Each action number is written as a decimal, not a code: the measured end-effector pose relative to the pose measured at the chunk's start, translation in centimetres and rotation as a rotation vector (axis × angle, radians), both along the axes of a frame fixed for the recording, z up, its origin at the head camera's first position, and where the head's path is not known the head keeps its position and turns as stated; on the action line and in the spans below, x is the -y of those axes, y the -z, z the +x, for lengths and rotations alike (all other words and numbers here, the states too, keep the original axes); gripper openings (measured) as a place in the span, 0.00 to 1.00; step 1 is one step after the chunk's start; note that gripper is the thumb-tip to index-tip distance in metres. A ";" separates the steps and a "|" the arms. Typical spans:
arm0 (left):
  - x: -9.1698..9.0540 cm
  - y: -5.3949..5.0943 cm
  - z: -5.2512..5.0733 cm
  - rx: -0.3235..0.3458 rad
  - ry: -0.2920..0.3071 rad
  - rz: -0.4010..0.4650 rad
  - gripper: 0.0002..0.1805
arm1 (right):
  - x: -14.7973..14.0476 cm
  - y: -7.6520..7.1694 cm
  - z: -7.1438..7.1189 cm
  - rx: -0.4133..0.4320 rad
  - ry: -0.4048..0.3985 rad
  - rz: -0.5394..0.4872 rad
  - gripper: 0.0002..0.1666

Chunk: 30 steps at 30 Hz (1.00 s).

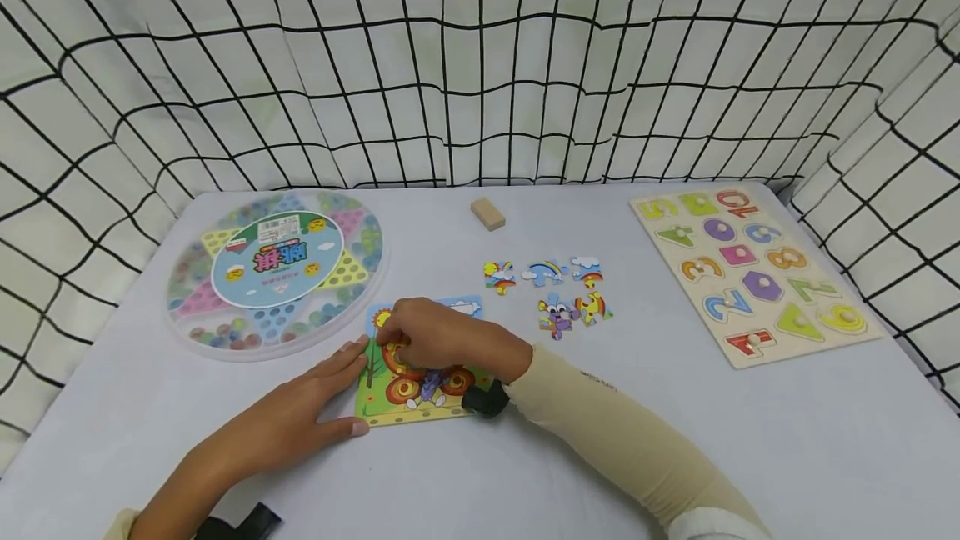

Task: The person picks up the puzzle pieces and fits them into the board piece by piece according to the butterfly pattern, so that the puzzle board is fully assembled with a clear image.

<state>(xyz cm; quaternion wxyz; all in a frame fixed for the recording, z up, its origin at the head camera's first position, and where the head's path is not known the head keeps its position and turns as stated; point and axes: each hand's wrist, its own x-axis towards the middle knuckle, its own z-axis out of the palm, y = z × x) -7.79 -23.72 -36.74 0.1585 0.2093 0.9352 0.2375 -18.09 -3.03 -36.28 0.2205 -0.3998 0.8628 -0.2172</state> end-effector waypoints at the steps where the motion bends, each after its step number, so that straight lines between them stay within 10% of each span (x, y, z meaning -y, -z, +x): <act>1: 0.0 0.0 0.0 0.000 0.001 0.000 0.48 | -0.2 -0.1 0.0 -0.002 0.000 -0.004 0.19; 30: -0.1 0.2 -0.2 -0.015 0.000 -0.020 0.48 | -6.3 -1.3 -0.4 0.015 0.056 -0.217 0.13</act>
